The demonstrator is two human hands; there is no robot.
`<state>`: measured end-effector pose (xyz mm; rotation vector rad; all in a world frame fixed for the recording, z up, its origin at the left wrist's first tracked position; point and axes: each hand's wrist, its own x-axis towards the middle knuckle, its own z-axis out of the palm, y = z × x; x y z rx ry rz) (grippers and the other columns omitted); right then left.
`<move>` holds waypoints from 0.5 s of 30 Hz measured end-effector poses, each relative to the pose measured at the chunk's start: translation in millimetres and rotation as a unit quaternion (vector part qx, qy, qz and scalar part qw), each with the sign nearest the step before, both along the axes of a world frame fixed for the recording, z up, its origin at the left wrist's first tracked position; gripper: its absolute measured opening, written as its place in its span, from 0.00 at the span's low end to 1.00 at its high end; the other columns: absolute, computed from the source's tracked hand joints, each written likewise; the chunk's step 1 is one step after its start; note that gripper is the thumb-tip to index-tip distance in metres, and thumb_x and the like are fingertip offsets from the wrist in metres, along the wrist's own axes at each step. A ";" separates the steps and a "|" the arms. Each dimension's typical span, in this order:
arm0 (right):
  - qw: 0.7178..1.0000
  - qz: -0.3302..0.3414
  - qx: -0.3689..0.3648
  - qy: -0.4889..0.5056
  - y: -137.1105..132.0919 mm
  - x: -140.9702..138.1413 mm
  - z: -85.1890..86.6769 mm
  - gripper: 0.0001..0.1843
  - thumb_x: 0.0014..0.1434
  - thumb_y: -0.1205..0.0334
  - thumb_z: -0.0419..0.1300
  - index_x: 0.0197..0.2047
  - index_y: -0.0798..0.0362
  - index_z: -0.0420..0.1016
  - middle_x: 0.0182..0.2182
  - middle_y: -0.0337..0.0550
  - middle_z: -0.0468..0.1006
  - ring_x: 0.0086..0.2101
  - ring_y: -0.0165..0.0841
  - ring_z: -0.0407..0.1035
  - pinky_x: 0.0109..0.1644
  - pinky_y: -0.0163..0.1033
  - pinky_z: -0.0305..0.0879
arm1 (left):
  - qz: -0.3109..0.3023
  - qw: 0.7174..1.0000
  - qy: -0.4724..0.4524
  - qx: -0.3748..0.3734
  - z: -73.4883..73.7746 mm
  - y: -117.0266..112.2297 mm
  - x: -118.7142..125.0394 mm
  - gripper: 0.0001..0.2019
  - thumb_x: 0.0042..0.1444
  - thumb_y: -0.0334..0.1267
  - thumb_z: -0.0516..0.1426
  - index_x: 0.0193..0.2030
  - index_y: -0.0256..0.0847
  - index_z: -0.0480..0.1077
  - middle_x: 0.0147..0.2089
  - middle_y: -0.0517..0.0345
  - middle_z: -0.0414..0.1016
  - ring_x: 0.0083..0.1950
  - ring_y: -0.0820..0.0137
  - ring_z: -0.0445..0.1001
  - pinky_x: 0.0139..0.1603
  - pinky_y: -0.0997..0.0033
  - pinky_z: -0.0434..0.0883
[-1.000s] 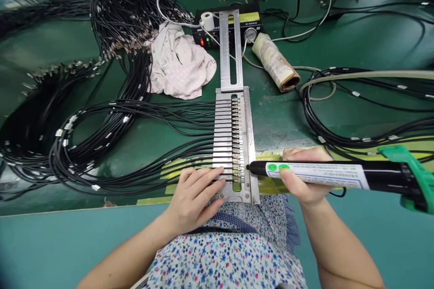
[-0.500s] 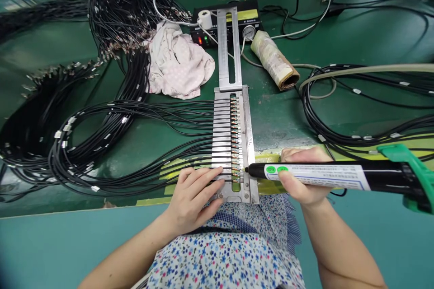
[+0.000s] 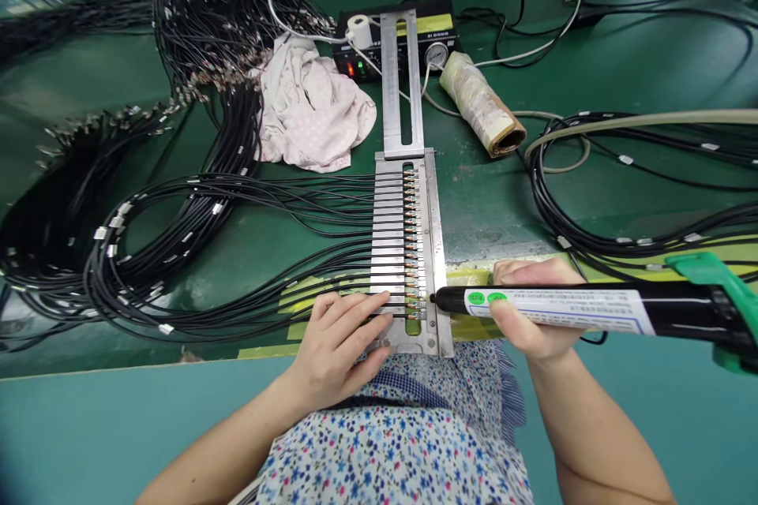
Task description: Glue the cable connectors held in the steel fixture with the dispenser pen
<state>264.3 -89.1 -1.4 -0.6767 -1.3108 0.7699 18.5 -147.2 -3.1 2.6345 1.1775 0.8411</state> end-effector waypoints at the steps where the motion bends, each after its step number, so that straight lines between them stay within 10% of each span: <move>1: 1.000 0.002 0.000 0.000 0.0 0.0 0.0 0.15 0.40 0.71 0.62 0.34 0.49 0.75 0.20 0.36 0.73 0.14 0.30 0.60 0.15 0.40 0.55 | 0.000 1.000 0.000 0.000 0.1 0.2 0.0 0.12 0.57 0.36 0.55 0.47 0.36 0.68 0.53 0.45 0.73 0.49 0.61 0.70 0.44 0.60 0.60; 15: 0.999 -0.034 -0.015 -0.002 -0.2 0.2 -2.0 0.13 0.40 0.69 0.64 0.33 0.49 0.75 0.19 0.36 0.73 0.17 0.34 0.65 0.20 0.44 0.63 | -0.003 1.000 -0.007 -0.006 0.1 0.2 -0.8 0.12 0.56 0.35 0.56 0.47 0.35 0.68 0.53 0.44 0.72 0.49 0.60 0.70 0.44 0.59 0.61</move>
